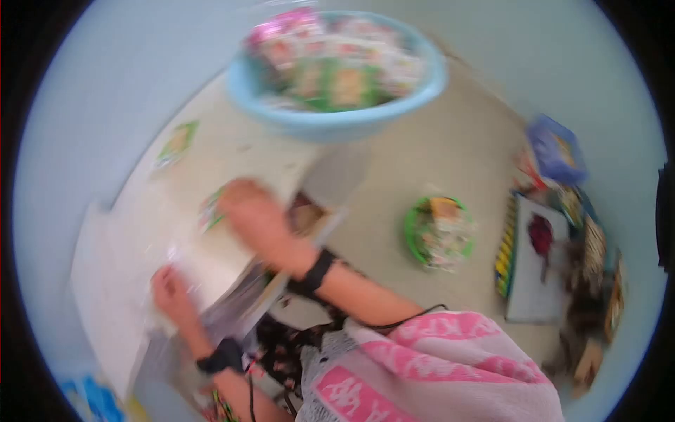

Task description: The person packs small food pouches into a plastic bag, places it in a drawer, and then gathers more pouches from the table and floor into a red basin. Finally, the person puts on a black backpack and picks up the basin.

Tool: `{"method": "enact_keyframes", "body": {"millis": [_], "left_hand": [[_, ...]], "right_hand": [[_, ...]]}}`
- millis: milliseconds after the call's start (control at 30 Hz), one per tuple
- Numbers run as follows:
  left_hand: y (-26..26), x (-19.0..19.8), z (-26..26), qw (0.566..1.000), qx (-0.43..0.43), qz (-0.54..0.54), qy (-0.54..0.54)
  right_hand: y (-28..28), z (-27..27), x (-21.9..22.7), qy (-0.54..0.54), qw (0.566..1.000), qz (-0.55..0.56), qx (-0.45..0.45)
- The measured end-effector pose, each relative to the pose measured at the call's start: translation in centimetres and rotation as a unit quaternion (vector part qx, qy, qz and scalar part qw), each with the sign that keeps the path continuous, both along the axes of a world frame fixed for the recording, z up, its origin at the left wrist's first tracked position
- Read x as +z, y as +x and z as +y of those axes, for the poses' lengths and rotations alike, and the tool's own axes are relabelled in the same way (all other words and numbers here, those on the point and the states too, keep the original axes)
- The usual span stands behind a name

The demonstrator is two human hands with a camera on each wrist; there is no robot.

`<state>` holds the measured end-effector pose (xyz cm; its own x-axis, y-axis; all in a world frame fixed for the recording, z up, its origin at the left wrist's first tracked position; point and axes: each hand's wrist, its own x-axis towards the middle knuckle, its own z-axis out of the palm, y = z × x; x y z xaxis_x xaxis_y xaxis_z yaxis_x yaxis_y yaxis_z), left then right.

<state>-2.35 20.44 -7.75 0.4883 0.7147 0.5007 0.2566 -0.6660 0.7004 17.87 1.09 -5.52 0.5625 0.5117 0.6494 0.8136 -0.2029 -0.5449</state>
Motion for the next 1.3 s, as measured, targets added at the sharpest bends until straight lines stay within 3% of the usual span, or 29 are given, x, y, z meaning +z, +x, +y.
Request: {"method": "enact_keyframes", "body": {"millis": [33, 67, 100, 133, 167, 200, 267, 433, 533, 667, 900, 1067, 1200, 1300], "left_hand": [[0.3, 0.5, -0.5, 0.999, 0.014, 0.021, -0.035], [-0.2, 1.5, -0.2, 0.999, -0.005, -0.009, -0.03], [-0.5, 3.0, 0.0, 0.998, 0.032, 0.02, -0.045], [-0.9, 3.2, 0.9, 0.999, 0.018, -0.018, -0.046], [-1.5, 3.5, 2.4, 0.999, 0.023, -0.002, -0.041], [-1.3, 4.3, 3.0, 0.998, 0.065, -0.013, -0.008], [-2.1, 8.7, 4.0, 0.998, 0.052, -0.037, -0.025], [-2.3, 10.9, 4.3, 0.992, 0.066, -0.094, -0.046], [-2.7, 10.9, 4.3, 0.988, 0.044, -0.135, -0.064], [-1.9, 9.6, 4.7, 0.987, 0.034, -0.143, -0.058], [-3.0, 11.3, 3.8, 0.977, 0.029, -0.19, -0.096], [-1.9, 10.1, 3.8, 0.977, 0.013, -0.2, -0.076], [-2.9, 10.8, 4.3, 0.949, -0.043, -0.3, -0.08], [-4.7, 10.9, 3.9, 0.93, -0.087, -0.352, -0.065]], "right_hand": [[0.3, 0.5, -0.4, -0.019, 0.999, -0.004, -0.049], [0.5, 1.5, -0.2, 0.025, 0.999, -0.034, -0.026], [-0.2, 2.0, 0.9, -0.042, 0.992, -0.106, -0.048], [-0.7, 2.6, 1.8, -0.001, 1.0, -0.005, 0.026], [-1.6, 3.2, 3.5, -0.011, 0.999, 0.015, 0.047], [-2.1, 4.5, 4.7, -0.034, 0.998, -0.019, 0.043], [-3.9, 6.5, 8.3, -0.063, 0.996, -0.028, 0.05], [-3.3, 7.6, 8.6, -0.12, 0.989, -0.075, 0.05], [-2.9, 7.9, 7.8, -0.137, 0.982, -0.126, 0.022], [-1.3, 7.9, 7.2, -0.146, 0.971, -0.178, 0.061], [-0.9, 9.0, 8.2, -0.209, 0.971, -0.094, 0.064], [1.0, 10.1, 6.6, -0.223, 0.962, -0.142, 0.071], [1.9, 9.8, 6.1, -0.209, 0.954, -0.21, 0.043], [1.8, 9.8, 6.0, -0.177, 0.965, -0.189, 0.032]]}}
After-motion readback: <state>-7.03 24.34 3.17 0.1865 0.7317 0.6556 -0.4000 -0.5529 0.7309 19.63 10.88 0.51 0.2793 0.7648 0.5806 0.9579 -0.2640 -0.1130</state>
